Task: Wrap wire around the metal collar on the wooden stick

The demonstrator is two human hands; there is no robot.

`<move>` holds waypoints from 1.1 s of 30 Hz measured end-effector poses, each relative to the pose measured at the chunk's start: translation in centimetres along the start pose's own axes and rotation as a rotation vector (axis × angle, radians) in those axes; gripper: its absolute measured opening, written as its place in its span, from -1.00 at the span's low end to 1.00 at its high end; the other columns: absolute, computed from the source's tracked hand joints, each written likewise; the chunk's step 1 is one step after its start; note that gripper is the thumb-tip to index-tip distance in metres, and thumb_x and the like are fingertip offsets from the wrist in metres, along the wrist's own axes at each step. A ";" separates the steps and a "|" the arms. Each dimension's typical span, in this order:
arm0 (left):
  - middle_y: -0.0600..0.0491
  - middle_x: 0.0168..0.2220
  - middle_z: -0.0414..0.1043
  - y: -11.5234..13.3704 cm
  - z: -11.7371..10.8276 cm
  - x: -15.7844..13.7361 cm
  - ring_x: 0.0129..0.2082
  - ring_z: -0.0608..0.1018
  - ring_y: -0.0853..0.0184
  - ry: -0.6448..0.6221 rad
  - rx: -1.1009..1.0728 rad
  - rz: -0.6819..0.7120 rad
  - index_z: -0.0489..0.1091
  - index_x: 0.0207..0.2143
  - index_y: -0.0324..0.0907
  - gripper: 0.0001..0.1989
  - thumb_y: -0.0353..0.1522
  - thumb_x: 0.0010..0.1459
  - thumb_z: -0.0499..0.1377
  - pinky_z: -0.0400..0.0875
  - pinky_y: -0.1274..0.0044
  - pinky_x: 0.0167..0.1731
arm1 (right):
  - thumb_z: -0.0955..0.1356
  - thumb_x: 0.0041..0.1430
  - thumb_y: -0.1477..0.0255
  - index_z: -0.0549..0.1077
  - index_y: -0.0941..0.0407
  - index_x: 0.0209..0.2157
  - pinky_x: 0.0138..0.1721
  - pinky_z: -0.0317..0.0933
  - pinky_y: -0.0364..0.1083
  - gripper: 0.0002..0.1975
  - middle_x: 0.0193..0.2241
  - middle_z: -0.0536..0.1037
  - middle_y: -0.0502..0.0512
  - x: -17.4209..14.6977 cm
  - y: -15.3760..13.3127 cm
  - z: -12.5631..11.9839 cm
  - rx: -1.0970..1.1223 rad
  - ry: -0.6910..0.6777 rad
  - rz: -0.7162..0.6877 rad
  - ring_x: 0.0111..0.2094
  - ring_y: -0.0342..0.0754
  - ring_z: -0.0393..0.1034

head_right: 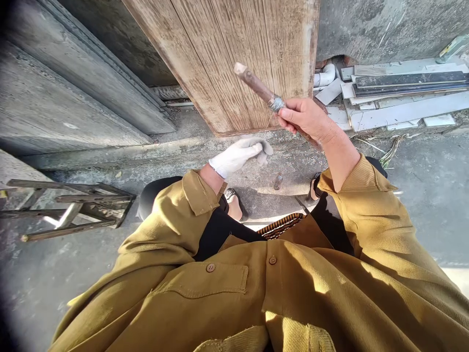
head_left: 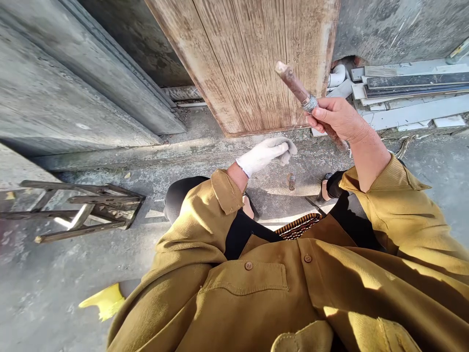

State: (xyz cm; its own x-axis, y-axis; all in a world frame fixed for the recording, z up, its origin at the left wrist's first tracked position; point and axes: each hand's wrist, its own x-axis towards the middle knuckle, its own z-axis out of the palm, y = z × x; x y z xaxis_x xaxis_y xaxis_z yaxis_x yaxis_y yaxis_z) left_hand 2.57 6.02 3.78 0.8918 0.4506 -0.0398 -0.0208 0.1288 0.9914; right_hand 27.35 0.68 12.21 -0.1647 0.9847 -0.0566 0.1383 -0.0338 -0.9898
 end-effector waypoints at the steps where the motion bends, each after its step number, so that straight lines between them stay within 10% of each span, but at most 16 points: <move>1: 0.05 -0.50 0.43 0.3 0.3 0.0 -0.50 0.47 0.40 -0.023 0.008 -0.023 0.52 -0.23 -0.26 -0.39 0.16 0.25 0.36 0.39 0.56 -0.45 | 0.40 0.56 0.35 0.36 0.12 -0.35 -0.45 0.13 -0.16 -0.68 -0.43 0.42 0.00 0.2 0.2 -0.2 -0.020 0.060 0.003 -0.51 -0.19 0.17; 8: -0.04 -0.36 0.56 1.7 -0.8 -0.7 -0.58 0.30 0.51 0.067 0.141 -0.052 0.52 -0.32 -0.27 -0.56 -0.03 0.26 0.37 0.30 0.58 -0.53 | 0.43 0.49 0.31 0.52 0.14 -0.30 -0.28 0.32 -0.05 -0.75 -0.46 0.47 0.11 2.2 3.6 -0.7 -0.804 0.163 0.129 -0.35 0.01 0.42; 13: 0.02 -0.41 0.55 1.6 -2.4 -1.0 -0.45 0.49 0.41 0.059 0.338 -0.069 0.53 -0.39 -0.25 -0.70 -0.17 0.20 0.35 0.42 0.57 -0.40 | 0.41 0.42 0.53 0.54 0.18 -0.40 -0.39 0.17 -0.16 -0.77 -0.53 0.48 0.01 1.0 2.2 1.8 -0.822 -0.756 0.364 -0.48 -0.14 0.33; 15: 0.04 -0.40 0.56 1.2 -2.2 -0.9 -0.40 0.54 0.38 0.032 0.373 -0.084 0.54 -0.37 -0.24 -0.73 -0.19 0.17 0.37 0.47 0.56 -0.34 | 0.41 0.40 0.54 0.54 0.18 -0.39 -0.38 0.17 -0.20 -0.79 -0.54 0.46 -0.04 0.3 1.1 1.8 -0.634 -0.875 0.303 -0.48 -0.18 0.32; 20: -0.07 -0.32 0.61 -0.4 -0.7 -0.2 -0.41 0.55 0.38 0.063 0.157 -0.043 0.53 -0.33 -0.25 -0.61 -0.07 0.26 0.34 0.52 0.51 -0.29 | 0.43 0.44 0.35 0.47 0.15 -0.37 -0.37 0.18 -0.17 -0.73 -0.50 0.46 -0.02 -0.3 -0.1 0.4 -0.383 -0.386 0.053 -0.48 -0.17 0.29; 26: -0.06 -0.33 0.58 -0.5 -0.1 0.0 -0.43 0.50 0.40 -0.046 0.174 -0.091 0.56 -0.28 -0.27 -0.58 -0.04 0.26 0.34 0.44 0.55 -0.35 | 0.33 0.53 0.36 0.53 0.18 -0.28 -0.29 0.22 -0.07 -0.72 -0.40 0.52 0.12 0.8 1.1 1.6 -0.623 -0.018 0.128 -0.37 -0.03 0.39; 29: 0.07 -0.49 0.44 0.6 0.0 -0.2 -0.53 0.39 0.42 -0.076 0.349 -0.159 0.57 -0.28 -0.25 -0.67 -0.14 0.32 0.26 0.29 0.58 -0.46 | 0.38 0.49 0.38 0.58 0.20 -0.24 -0.22 0.20 -0.02 -0.78 -0.35 0.56 0.19 1.4 1.9 2.3 -0.922 -0.039 0.230 -0.27 0.07 0.44; 33: 0.13 -0.50 0.36 1.0 0.1 -0.1 -0.48 0.36 0.41 -0.090 0.623 -0.164 0.52 -0.39 -0.22 -0.75 -0.21 0.20 0.24 0.24 0.56 -0.42 | 0.49 0.39 0.47 0.56 0.18 -0.43 -0.35 0.08 -0.04 -0.75 -0.50 0.51 0.11 1.2 2.4 2.7 -1.106 -0.465 0.391 -0.44 -0.04 0.34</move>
State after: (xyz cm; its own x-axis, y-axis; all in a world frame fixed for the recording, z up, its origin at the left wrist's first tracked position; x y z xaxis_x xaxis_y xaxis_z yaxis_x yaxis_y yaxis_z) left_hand 2.49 5.97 4.76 0.8962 0.3893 -0.2128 0.3604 -0.3590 0.8609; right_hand 24.80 1.34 9.38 -0.2248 0.7803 -0.5836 0.9597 0.0735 -0.2714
